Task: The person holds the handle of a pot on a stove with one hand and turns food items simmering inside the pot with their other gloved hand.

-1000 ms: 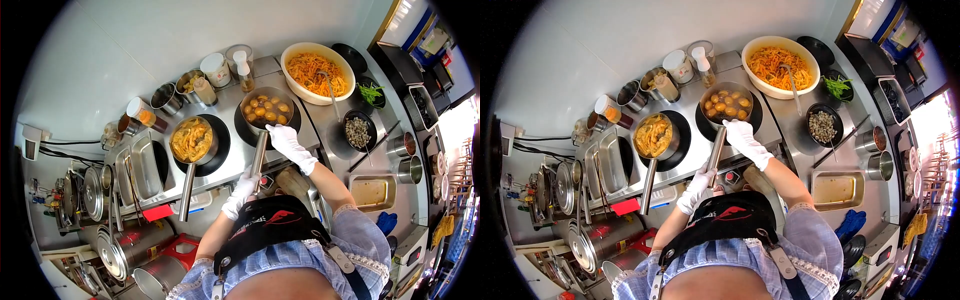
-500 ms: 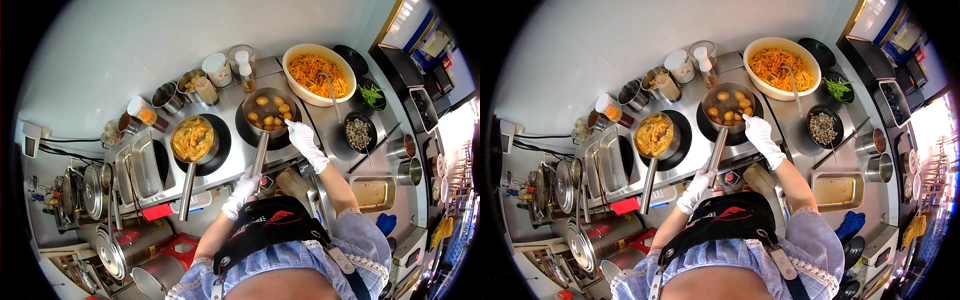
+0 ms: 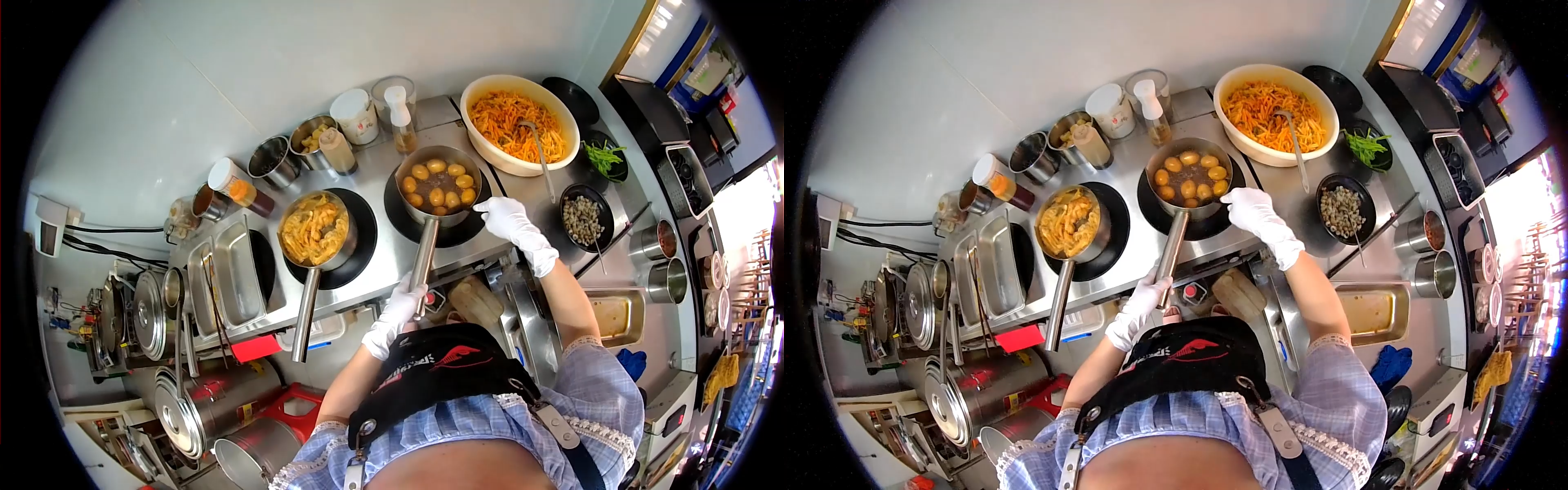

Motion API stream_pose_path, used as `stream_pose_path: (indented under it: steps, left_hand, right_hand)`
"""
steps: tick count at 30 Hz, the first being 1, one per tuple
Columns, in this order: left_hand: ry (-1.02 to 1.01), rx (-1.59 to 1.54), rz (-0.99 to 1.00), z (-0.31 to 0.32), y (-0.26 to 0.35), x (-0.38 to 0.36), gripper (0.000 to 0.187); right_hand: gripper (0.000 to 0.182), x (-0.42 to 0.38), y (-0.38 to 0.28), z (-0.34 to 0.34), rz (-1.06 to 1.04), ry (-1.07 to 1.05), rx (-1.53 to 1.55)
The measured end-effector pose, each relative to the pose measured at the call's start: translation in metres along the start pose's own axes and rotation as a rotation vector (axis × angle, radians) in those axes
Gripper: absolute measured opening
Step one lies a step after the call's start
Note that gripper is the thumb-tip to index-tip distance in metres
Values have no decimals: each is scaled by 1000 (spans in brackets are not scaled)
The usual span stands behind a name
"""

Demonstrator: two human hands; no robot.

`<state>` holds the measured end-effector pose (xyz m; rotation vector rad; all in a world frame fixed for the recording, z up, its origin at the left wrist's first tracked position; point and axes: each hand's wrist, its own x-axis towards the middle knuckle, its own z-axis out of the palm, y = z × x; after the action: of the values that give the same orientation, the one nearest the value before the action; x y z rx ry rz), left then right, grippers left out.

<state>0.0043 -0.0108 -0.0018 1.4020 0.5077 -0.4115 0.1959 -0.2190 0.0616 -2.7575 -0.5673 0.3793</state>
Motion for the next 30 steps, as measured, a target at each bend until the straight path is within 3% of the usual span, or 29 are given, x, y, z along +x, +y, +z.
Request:
stream_pose_path:
  steps: [2,8,13,16,21,26,30]
  left_hand:
    - [13,-3,-2,0,0,1,42]
    - [21,35,21,3,2,-1,44]
    - [81,42,56,6,2,-1,43]
    - [59,56,18,6,6,-3,47]
    - [34,38,18,5,12,-7,44]
    - [36,15,2,6,10,-6,42]
    - [9,-8,0,4,11,-6,46]
  right_hand:
    - [26,7,-5,22,-108,57,16]
    - [29,25,-44,75,-143,308,-33]
    - [29,44,-27,80,-55,497,-78]
    - [31,41,-14,61,79,346,-48]
    - [29,19,3,14,18,375,-8]
    - [26,-4,-3,-31,3,182,-41]
    - [26,-1,-8,-30,46,-6,-62]
